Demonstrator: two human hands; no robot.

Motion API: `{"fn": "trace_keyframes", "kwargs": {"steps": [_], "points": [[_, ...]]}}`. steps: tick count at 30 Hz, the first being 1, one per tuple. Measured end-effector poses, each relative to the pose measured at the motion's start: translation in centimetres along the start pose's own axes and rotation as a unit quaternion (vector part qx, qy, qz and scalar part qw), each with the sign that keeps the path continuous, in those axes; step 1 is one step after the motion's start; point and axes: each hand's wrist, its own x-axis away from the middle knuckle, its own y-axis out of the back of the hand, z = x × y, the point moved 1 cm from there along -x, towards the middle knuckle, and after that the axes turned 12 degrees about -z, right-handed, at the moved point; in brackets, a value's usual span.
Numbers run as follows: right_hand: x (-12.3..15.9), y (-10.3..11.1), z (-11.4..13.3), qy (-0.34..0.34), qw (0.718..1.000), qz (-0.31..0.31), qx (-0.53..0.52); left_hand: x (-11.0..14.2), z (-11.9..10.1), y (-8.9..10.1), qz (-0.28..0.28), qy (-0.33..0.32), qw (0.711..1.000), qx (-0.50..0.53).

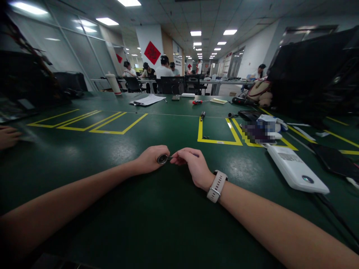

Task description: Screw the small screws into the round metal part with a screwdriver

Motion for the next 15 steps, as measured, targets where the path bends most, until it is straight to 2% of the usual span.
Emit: {"fn": "trace_keyframes", "kwargs": {"steps": [2,4,15], "points": [[-0.27,0.05,-0.17,-0.043,0.999,0.006,-0.029,0.01,0.10,-0.11,0.002,-0.006,1.000,0.002],[-0.29,0.04,-0.16,-0.053,0.998,0.010,-0.036,-0.01,0.12,-0.19,0.005,-0.008,1.000,0.000],[0.05,0.04,-0.33,0.032,0.999,-0.017,0.003,-0.09,-0.21,0.09,0.012,0.013,0.999,-0.038]]}}
